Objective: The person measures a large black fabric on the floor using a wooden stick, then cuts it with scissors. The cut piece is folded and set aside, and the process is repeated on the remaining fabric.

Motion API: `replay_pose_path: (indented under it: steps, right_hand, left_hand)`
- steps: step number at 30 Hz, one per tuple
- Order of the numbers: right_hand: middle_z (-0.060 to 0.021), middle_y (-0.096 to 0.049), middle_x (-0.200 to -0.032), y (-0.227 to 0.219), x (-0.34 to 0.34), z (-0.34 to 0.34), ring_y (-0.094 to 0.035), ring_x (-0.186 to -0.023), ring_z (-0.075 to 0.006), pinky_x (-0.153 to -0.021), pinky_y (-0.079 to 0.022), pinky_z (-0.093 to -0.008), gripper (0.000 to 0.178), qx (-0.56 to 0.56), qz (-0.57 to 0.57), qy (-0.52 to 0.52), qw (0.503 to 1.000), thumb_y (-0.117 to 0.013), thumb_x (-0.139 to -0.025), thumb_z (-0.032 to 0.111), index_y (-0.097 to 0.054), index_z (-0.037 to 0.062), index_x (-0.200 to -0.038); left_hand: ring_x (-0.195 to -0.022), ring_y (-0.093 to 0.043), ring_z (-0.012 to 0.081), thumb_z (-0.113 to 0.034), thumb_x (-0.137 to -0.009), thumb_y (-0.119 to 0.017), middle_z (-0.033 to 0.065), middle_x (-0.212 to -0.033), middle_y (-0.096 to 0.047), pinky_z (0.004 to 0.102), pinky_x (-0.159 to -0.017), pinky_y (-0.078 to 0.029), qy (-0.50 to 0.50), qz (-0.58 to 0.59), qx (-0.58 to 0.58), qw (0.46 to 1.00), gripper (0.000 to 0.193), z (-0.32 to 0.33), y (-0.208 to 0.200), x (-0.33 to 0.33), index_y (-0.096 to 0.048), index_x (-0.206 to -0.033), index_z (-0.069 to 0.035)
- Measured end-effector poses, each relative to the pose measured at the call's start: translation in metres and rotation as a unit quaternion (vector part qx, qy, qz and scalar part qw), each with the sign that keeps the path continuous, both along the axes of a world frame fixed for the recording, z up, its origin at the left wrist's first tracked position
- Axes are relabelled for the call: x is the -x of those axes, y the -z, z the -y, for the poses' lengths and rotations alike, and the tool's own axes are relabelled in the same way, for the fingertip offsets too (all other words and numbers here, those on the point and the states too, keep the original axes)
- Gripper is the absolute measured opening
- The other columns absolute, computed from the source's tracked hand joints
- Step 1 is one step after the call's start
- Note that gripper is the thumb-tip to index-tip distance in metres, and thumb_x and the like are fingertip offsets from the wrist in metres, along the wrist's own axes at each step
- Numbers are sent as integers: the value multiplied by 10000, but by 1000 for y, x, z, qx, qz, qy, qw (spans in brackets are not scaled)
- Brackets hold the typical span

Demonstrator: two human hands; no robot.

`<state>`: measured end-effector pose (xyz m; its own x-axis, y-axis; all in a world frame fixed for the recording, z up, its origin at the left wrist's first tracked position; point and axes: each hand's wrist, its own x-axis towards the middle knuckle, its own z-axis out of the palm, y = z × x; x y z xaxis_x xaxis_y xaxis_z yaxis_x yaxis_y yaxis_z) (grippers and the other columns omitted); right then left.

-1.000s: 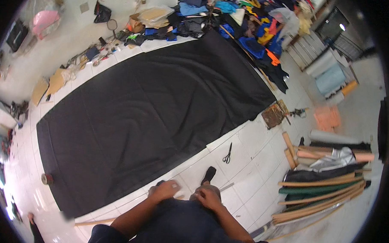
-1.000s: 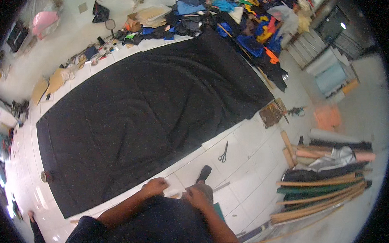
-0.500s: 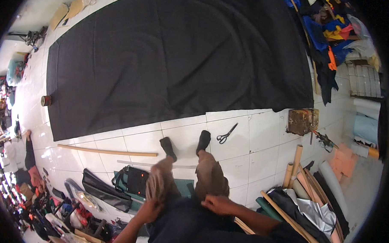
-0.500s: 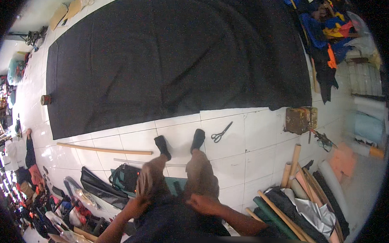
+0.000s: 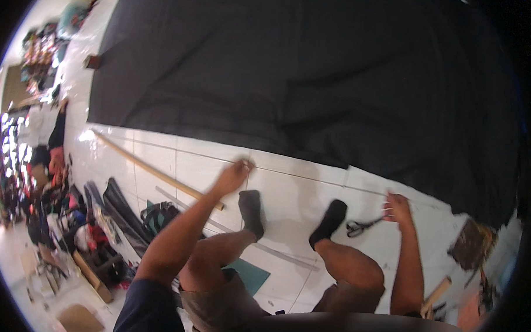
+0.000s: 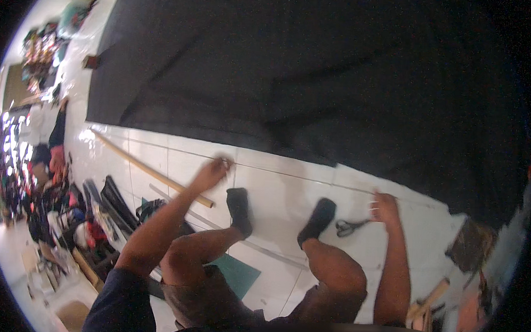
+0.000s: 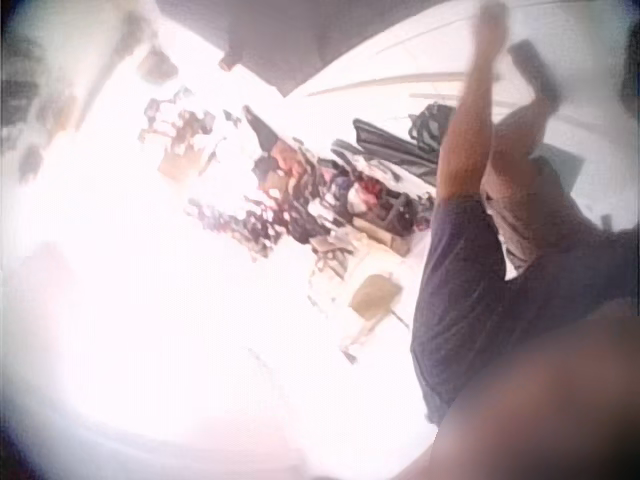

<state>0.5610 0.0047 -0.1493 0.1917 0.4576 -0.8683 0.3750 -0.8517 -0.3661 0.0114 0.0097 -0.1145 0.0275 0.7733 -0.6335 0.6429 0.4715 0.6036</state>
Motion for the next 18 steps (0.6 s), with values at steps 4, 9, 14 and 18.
replay_pose_path:
  steps: [4,9,14,18]
  right_hand:
    - [-157,-626,-867,147,-28,-11,-636,-655,-243,-540,-551,-401,943,58,1,138,989,-639,-847,740,-550,-118,-1228]
    - [-34,-630,-862,227,-36,-20,-599,-717,-141,-810,-535,-325,449,-174,-120,462,861,-663,-960,488,-617,124,-1219]
    - [40,-600,-707,217,-29,-91,-563,-640,-77,-824,-543,-319,118,-345,-282,535,718,-677,-968,205,-646,136,-1057]
    - [29,-547,-814,125,-108,-185,-548,-723,-86,-799,-524,-306,217,-483,-269,462,693,-700,-929,205,-613,137,-1116]
  left_hand:
    - [-990,-703,377,-406,-864,-700,206,-990,-739,442,-893,-543,-196,-270,-61,941,459,-40,138,128,-703,-1052,13]
    - [-921,-697,313,-354,-860,-752,197,-1025,-677,417,-716,-600,-559,-56,-8,827,534,-57,227,75,-581,-1211,10]
    - [-864,-683,303,-376,-858,-759,188,-1101,-644,418,-627,-595,-634,-11,-57,772,630,-41,241,81,-503,-1270,26]
    - [-904,-661,297,-429,-858,-736,185,-1151,-631,422,-646,-577,-681,26,-52,730,716,-58,233,78,-462,-1329,34]
